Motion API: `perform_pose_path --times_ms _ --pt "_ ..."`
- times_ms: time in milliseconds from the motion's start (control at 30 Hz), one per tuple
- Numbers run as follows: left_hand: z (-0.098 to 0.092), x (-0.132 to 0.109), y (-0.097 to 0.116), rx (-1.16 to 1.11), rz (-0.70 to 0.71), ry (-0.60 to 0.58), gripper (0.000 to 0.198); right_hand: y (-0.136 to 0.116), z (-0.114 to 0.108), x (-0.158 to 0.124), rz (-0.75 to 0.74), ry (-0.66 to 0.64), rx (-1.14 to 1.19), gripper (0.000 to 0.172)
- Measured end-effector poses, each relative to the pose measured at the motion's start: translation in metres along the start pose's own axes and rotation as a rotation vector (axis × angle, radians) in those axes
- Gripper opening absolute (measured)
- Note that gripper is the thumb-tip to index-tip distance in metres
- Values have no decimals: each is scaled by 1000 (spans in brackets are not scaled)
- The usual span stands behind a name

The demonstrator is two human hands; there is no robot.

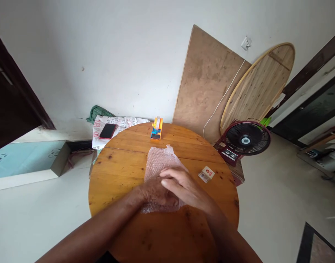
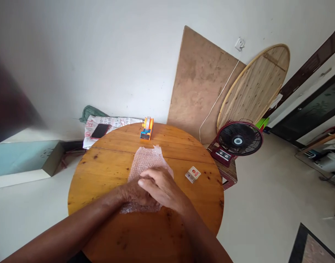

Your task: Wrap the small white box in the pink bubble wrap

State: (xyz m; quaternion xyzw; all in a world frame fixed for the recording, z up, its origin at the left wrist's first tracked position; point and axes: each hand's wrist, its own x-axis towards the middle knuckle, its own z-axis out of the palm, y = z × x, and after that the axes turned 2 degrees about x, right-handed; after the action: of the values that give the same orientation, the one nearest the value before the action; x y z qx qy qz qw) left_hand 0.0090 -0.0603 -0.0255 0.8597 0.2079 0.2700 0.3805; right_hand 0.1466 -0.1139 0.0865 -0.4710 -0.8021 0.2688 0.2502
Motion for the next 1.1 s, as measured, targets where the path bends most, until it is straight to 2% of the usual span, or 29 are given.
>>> perform_pose_path --times_ms 33,100,200,300,367,433,533,667,833,1100 --pt "1 -1 -1 68 16 -53 42 3 7 9 -8 -53 -26 23" --pt "0 -1 -1 162 27 -89 53 22 17 24 15 -80 -85 24" --pt "-5 4 4 303 94 -110 81 72 21 34 121 82 -213 25" --pt "-9 9 9 368 130 -128 86 117 18 29 211 203 -290 33" --pt "-10 10 12 388 112 -126 85 133 17 23 243 242 -367 35" --pt "-11 11 12 405 62 -88 74 137 18 20 247 252 -444 35" --pt "-14 11 6 453 -76 51 53 133 19 19 247 253 -512 35" --pt "-15 10 -9 524 -205 176 53 126 16 18 254 254 -561 34" --pt "-10 9 -20 640 -234 182 61 124 13 16 238 238 -606 32" --pt "-16 10 -9 700 -248 197 62 123 13 17 205 239 -589 33"
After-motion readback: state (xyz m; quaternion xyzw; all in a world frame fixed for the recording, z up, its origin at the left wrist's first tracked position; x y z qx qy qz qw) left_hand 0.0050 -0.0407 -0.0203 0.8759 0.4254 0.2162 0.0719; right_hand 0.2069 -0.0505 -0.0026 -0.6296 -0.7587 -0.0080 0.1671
